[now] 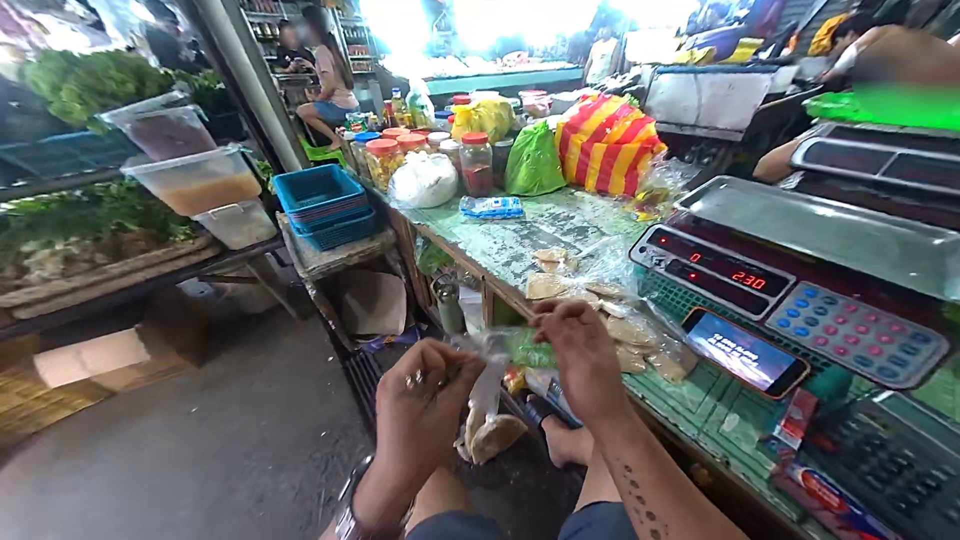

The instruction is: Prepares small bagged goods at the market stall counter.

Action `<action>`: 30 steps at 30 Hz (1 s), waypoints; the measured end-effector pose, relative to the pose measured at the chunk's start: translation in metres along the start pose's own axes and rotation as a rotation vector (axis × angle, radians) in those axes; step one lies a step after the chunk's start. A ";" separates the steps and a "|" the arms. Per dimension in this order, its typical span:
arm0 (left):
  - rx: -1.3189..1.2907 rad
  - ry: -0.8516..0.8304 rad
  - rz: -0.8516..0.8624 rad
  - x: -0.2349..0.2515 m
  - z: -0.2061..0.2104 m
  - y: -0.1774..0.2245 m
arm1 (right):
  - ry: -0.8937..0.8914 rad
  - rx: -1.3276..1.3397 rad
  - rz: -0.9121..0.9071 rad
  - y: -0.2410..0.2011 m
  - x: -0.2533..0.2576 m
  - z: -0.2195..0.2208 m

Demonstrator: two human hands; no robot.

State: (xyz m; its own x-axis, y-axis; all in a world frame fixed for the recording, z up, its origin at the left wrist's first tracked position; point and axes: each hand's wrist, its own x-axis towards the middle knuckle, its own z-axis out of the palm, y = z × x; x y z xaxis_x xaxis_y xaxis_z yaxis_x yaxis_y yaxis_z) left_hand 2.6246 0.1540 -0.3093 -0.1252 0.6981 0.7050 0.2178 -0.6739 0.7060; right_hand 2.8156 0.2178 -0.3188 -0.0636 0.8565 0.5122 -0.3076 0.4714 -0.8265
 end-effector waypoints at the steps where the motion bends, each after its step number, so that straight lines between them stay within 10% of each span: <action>1: 0.002 -0.016 0.006 0.003 -0.001 0.001 | -0.018 -0.005 0.014 0.004 -0.005 -0.002; 7: -0.032 -0.078 0.008 0.004 -0.005 -0.003 | -0.423 -0.081 0.405 0.004 -0.014 0.006; 17: 0.003 -0.019 -0.297 -0.030 -0.022 -0.025 | -0.441 0.107 0.222 0.054 -0.016 0.013; 24: 0.045 0.045 -0.400 -0.057 -0.024 -0.054 | -0.503 -0.232 0.488 0.079 -0.014 0.010; 30: -0.109 0.159 -0.656 -0.048 -0.005 -0.066 | -0.346 0.085 0.472 0.101 -0.020 -0.002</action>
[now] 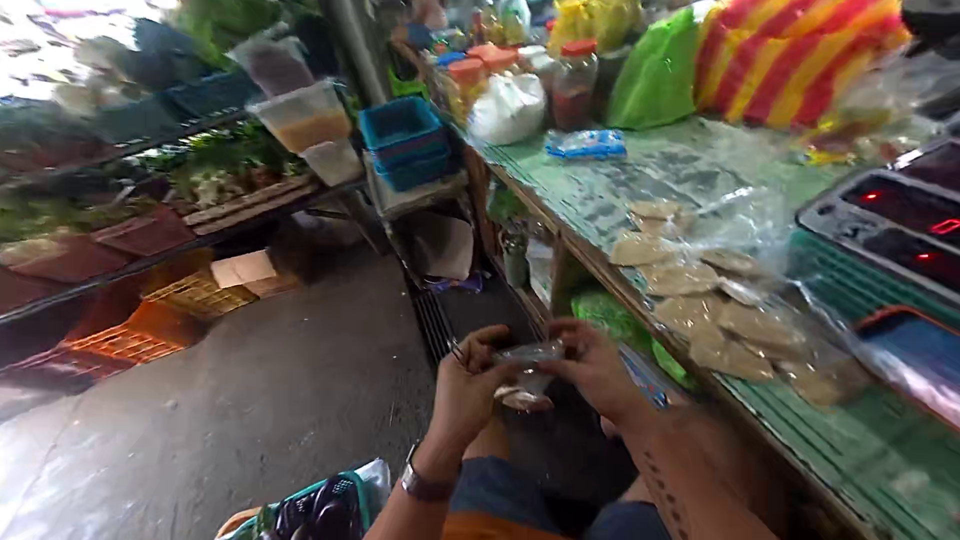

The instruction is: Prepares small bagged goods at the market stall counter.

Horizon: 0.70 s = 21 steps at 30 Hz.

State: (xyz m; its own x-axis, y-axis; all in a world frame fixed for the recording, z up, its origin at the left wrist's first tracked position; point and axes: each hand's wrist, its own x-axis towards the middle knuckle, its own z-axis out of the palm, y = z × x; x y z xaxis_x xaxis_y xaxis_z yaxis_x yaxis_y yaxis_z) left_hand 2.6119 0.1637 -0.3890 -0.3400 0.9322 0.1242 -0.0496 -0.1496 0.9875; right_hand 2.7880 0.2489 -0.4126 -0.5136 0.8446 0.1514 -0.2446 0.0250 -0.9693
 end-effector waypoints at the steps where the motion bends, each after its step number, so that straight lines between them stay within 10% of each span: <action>1: -0.044 0.006 -0.037 0.002 0.004 -0.004 | 0.011 0.048 0.036 0.004 -0.001 -0.004; 13: 0.062 -0.110 0.271 0.011 0.038 -0.053 | -0.166 0.061 0.120 0.029 -0.001 -0.059; 21: 0.333 -0.136 0.009 0.017 0.031 -0.082 | 0.337 -0.051 0.175 0.040 0.007 -0.055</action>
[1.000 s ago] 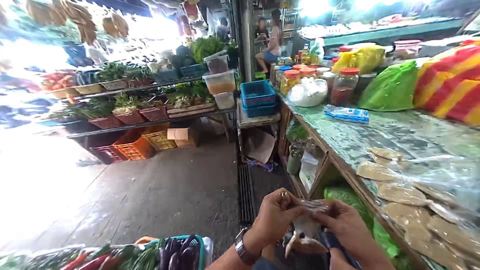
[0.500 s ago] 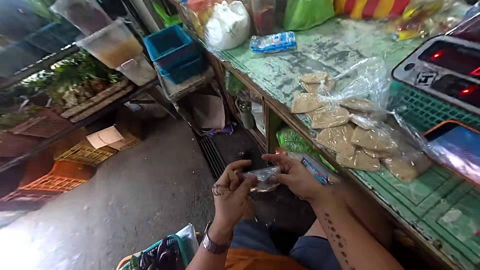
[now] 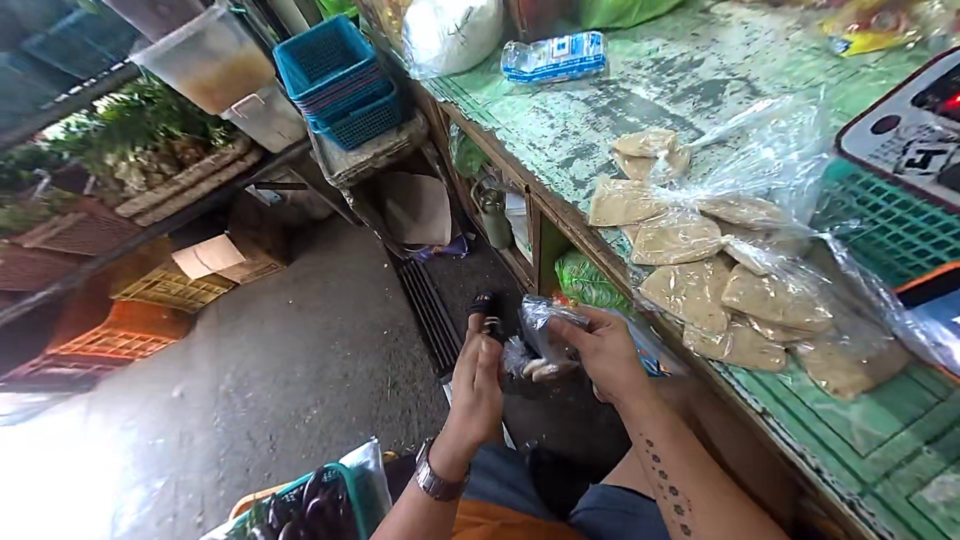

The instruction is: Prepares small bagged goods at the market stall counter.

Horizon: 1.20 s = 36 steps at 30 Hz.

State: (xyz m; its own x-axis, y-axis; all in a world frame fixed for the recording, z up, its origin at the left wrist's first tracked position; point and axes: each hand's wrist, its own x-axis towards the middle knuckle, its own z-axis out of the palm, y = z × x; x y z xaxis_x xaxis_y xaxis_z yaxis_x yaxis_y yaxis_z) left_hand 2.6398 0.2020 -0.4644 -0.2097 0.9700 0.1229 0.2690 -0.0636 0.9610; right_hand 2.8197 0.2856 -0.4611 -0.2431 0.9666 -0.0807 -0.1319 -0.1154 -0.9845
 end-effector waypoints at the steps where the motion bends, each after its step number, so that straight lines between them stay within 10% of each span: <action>1: 0.023 -0.019 -0.016 0.000 0.003 0.001 | 0.032 -0.007 -0.021 0.001 0.000 0.001; 8: 0.208 0.091 -0.103 0.005 0.023 0.025 | 0.140 0.047 -0.276 0.006 -0.004 0.011; 18: 0.538 0.193 -0.054 0.000 0.026 0.017 | 0.046 0.091 -0.190 0.011 -0.008 0.017; 26: 0.735 0.246 0.079 0.000 0.034 0.019 | 0.134 -0.492 -0.542 0.020 -0.019 0.019; 36: 0.299 0.333 0.114 0.001 0.054 0.014 | 0.141 -0.192 -0.584 0.018 -0.034 0.039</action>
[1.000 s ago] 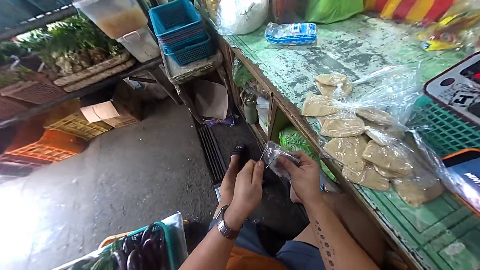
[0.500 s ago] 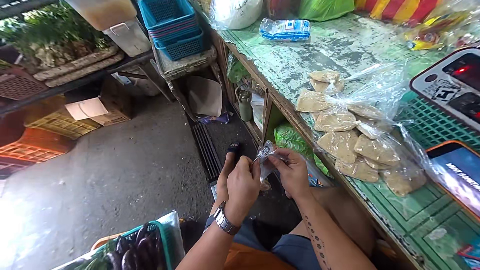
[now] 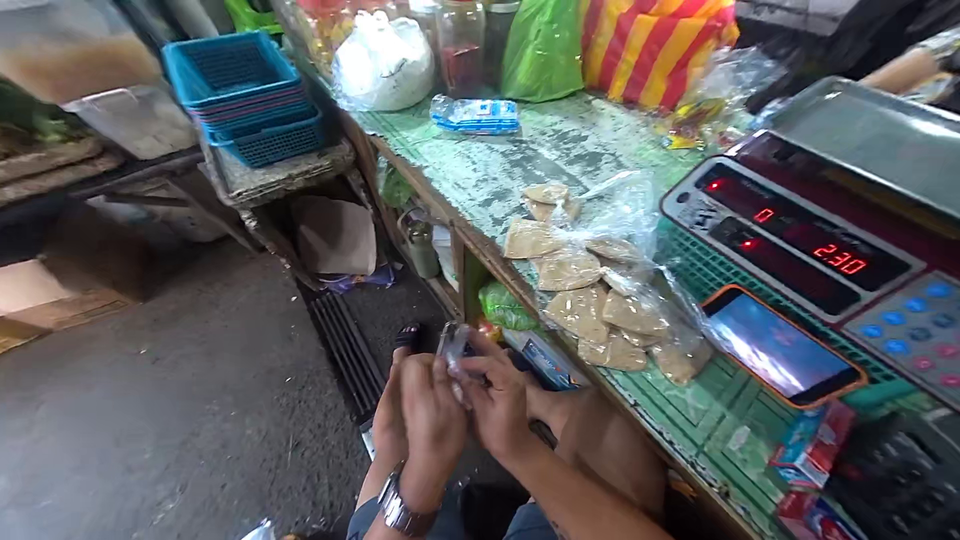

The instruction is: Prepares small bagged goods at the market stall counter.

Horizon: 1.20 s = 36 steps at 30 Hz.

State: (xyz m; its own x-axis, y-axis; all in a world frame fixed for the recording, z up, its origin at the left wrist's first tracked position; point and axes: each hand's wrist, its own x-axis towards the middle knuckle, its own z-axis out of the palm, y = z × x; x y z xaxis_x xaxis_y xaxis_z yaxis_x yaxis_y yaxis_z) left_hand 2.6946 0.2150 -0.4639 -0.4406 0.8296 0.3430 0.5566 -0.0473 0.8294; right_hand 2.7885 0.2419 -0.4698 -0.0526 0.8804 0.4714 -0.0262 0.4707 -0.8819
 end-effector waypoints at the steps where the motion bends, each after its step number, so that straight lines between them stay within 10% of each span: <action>1: -0.043 0.047 0.063 -0.002 -0.002 -0.005 | -0.038 0.038 -0.001 -0.002 -0.002 -0.001; 9: -0.844 0.016 0.060 0.002 -0.031 -0.002 | -0.739 -0.188 -0.051 -0.057 0.022 -0.043; 15: -0.990 0.014 0.068 -0.005 -0.061 0.012 | 0.003 -0.982 0.218 -0.109 0.063 -0.146; 20: -1.039 -0.033 0.049 -0.010 -0.064 0.015 | 0.064 -1.177 0.681 -0.106 0.076 -0.180; 29: -1.057 -0.130 -0.017 -0.018 -0.089 -0.005 | 0.077 -1.359 0.536 -0.103 0.067 -0.173; 36: -0.984 -0.175 -0.015 -0.013 -0.110 0.003 | 0.476 -0.614 0.147 -0.103 0.082 -0.168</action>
State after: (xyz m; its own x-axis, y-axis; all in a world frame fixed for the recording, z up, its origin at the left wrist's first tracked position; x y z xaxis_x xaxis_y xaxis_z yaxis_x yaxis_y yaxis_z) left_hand 2.6244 0.1424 -0.4172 -0.2893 0.9003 0.3251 -0.3140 -0.4101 0.8563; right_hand 2.9546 0.2758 -0.3399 0.4232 0.8014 0.4226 0.5112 0.1739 -0.8417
